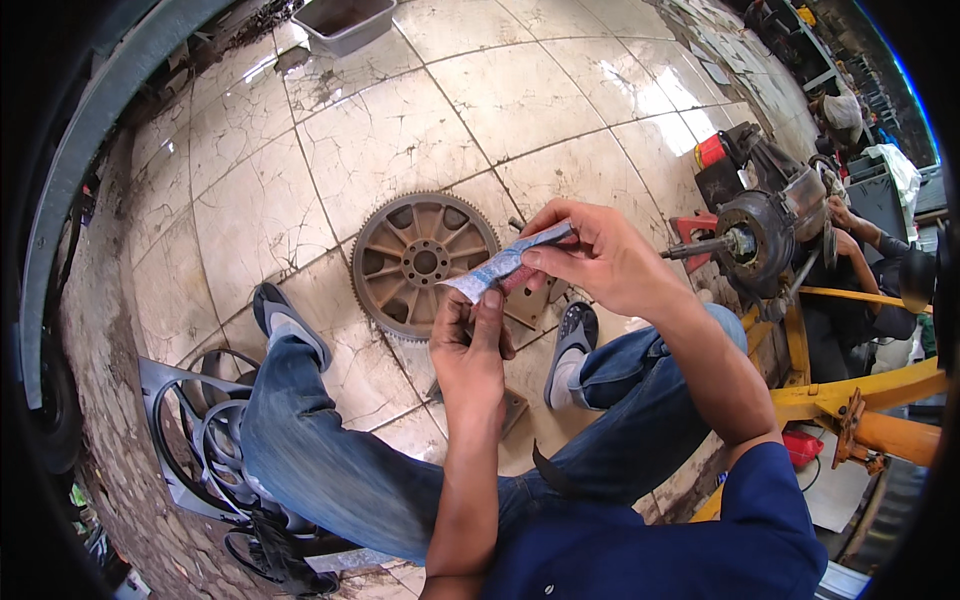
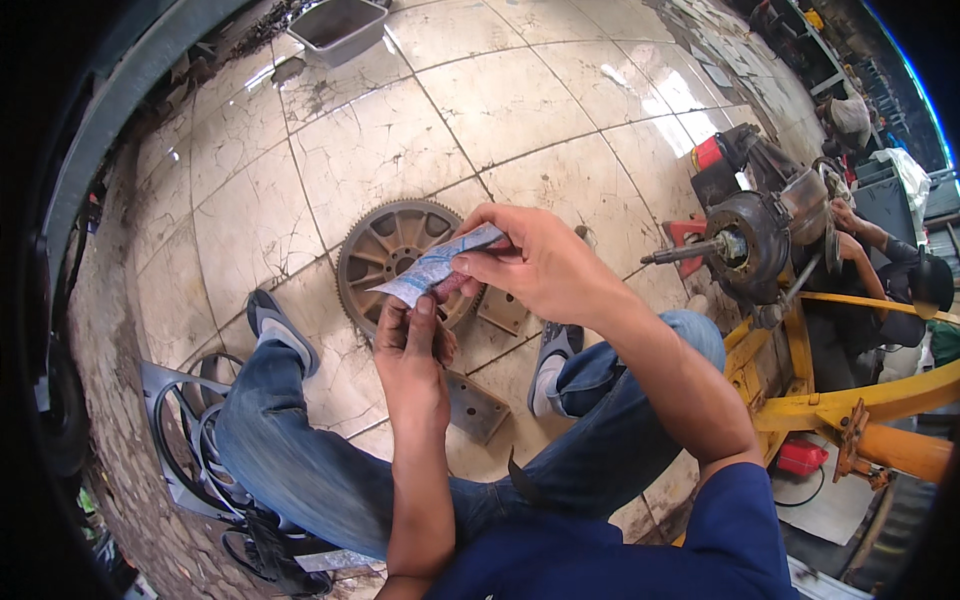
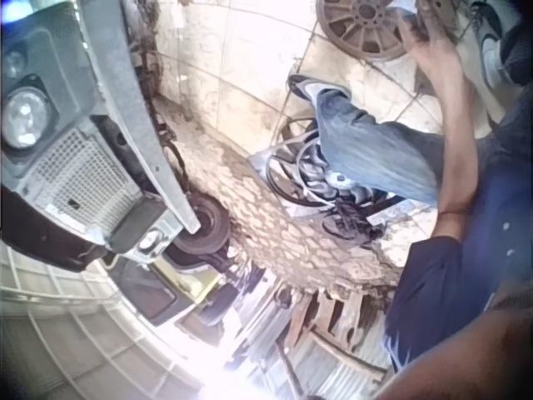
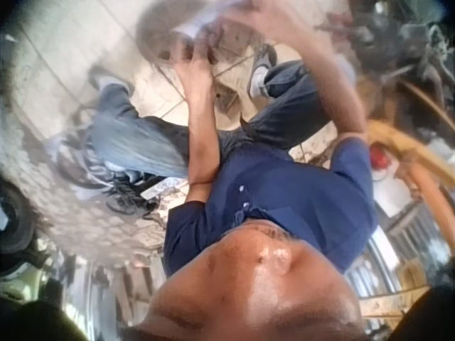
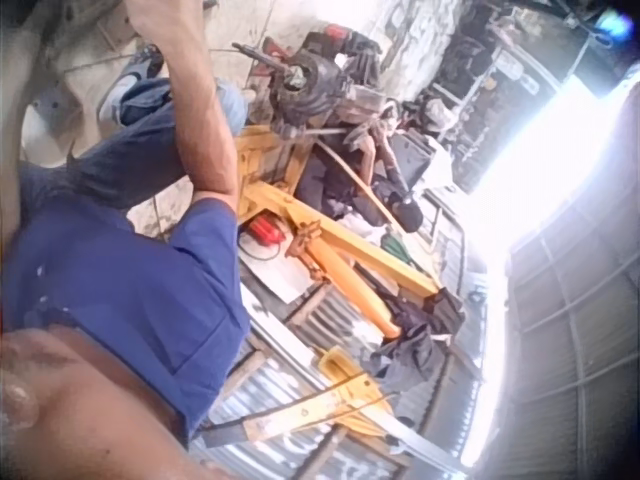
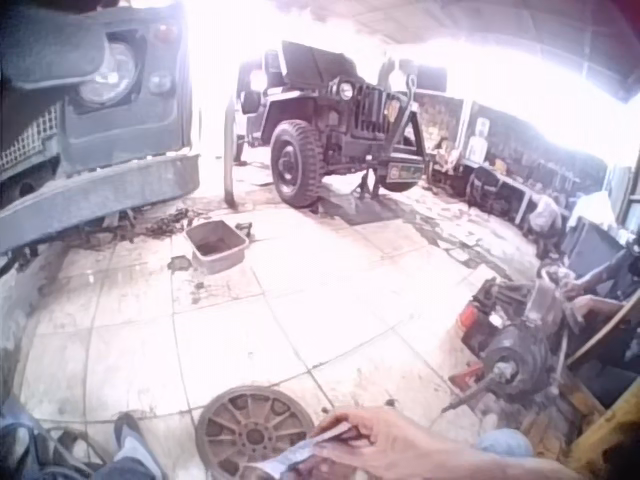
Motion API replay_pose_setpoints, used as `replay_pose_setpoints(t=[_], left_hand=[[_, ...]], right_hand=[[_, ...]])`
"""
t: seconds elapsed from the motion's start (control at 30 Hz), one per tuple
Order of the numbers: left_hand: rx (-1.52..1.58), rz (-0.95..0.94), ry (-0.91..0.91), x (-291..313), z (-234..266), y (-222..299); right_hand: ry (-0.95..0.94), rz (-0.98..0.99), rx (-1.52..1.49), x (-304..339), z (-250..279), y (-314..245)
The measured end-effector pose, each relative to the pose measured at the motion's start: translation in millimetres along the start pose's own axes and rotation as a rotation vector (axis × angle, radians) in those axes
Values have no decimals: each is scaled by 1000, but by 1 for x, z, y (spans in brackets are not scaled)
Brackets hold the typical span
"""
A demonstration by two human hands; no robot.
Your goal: The person sits on the floor and uses a sanding block to smooth the surface of a small cylindrical metal part. They repeatedly rub the part against the sandpaper, rotate it to cover different sides, and occasionally inspect the surface.
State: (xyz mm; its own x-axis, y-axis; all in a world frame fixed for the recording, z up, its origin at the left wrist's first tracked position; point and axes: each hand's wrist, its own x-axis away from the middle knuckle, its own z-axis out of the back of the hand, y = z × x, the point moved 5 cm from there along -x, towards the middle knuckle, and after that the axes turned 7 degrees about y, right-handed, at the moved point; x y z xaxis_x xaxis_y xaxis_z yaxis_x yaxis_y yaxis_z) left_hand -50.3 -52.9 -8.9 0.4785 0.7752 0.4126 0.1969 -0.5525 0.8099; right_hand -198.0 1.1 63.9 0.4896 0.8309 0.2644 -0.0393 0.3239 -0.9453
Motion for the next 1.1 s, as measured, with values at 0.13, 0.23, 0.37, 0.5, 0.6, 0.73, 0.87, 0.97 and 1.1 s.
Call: replay_pose_setpoints(t=[0.13, 0.23, 0.37, 0.5, 0.6, 0.73, 0.87, 0.97, 1.1], left_hand=[[63, 39, 28, 0, 2, -3], [27, 24, 32, 0, 1, -4], [3, 2, 27, 1, 1, 0], [30, 27, -1, 0, 3, -2], [28, 25, -4, 3, 0, -1], [-4, 11, -19, 3, 0, 0], [-88, -30, -29, 4, -2, 5], [-85, -38, -33, 5, -3, 6], [-107, -16, -31, 5, 0, 3]], right_hand=[[-54, 46, 45, 4, -2, -3], [-33, 250, 203, 5, 1, -8], [-23, 389, 369, 7, 0, -27], [-129, 269, 349, 7, 3, -22], [-134, 316, 377, 9, 4, -21], [-66, 204, 306, 8, 7, -18], [-42, 87, 183, 5, 12, -11], [-40, 40, 113, 4, 13, -8], [-50, 91, 185, 4, 14, -5]])
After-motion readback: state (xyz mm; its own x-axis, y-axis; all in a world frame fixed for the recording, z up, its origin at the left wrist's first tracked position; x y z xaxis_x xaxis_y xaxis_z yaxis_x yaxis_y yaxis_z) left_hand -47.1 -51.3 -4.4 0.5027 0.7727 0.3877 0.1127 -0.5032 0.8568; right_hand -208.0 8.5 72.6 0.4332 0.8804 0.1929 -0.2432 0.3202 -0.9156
